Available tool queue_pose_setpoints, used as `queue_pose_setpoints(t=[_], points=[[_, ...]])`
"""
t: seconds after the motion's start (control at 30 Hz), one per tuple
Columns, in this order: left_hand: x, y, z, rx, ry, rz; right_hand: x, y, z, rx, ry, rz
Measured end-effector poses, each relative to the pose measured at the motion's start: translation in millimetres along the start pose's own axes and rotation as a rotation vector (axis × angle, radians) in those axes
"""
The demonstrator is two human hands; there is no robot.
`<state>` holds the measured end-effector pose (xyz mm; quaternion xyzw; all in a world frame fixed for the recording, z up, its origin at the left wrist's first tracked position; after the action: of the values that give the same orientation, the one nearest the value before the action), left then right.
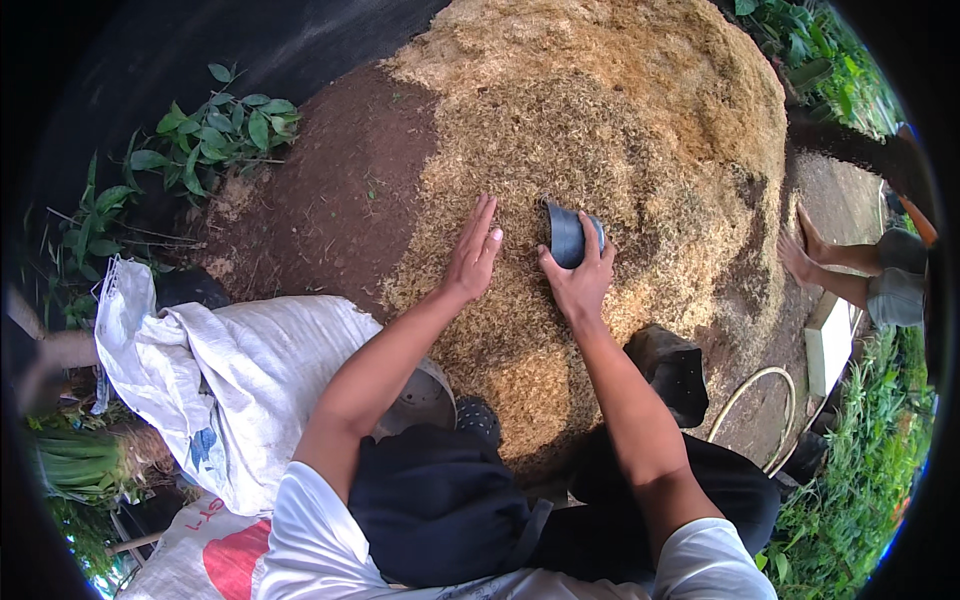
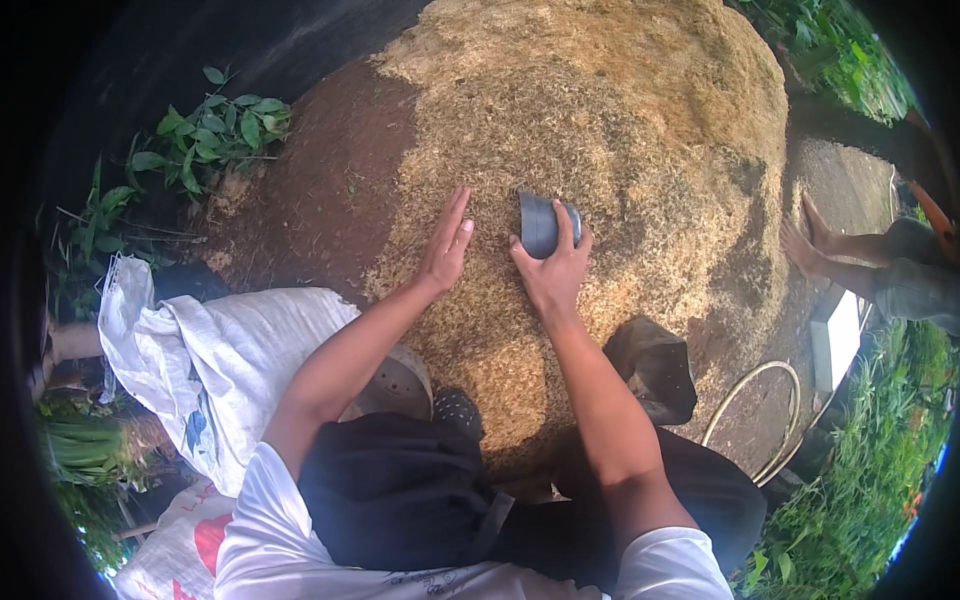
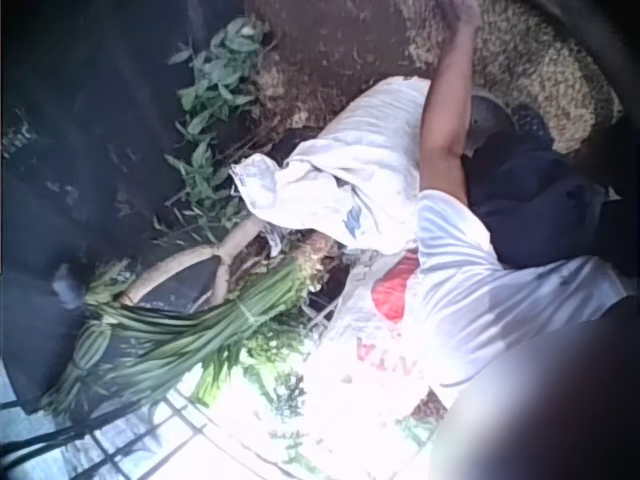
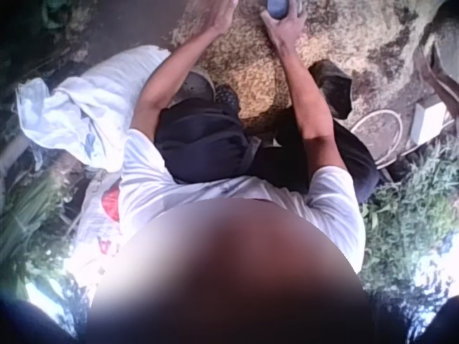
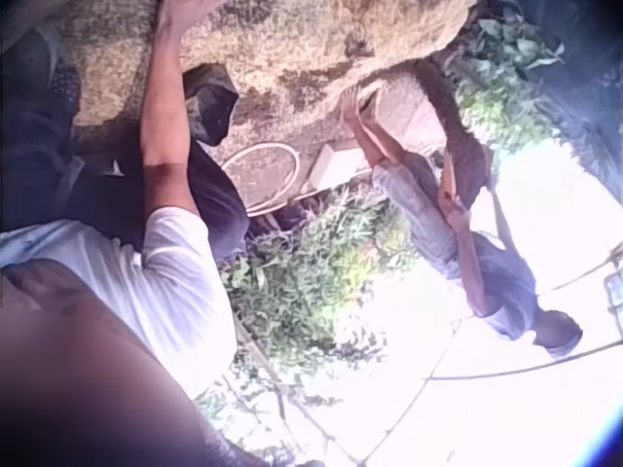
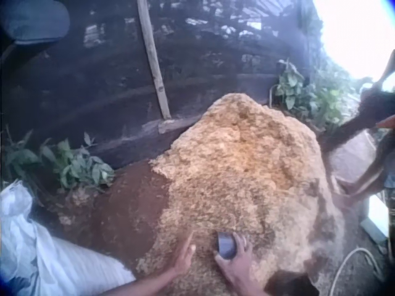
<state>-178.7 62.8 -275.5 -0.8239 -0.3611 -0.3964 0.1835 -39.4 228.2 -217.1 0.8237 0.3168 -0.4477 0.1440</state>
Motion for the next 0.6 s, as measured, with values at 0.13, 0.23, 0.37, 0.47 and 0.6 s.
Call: queue_pose_setpoints(t=[0.13,0.23,0.37,0.47,0.6], points=[[25,-4,1,0.044,0.169,0.028,4,1,13,-0.123,-0.021,0.076],[59,-7,7,0.030,0.102,0.182,9,3,15,-0.115,-0.099,0.096],[77,-16,-14,0.135,-0.085,0.287,23,0,35,-0.175,-0.410,0.235],[78,-12,-16,0.035,-0.116,0.331,18,7,55,-0.293,-0.346,0.279],[64,-7,-28,0.079,-0.102,0.192,0,13,51,-0.272,-0.265,0.212]])
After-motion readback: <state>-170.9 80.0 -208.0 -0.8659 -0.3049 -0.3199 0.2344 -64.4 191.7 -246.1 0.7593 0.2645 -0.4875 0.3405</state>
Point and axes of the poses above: each hand's wrist, its own y-axis away from the middle knuckle, its own z-axis out of the palm, x = y × z, the point moved 10 cm from there along -y, towards the middle knuckle, and after that the axes turned 8 degrees about -y, right-handed, at the moved point
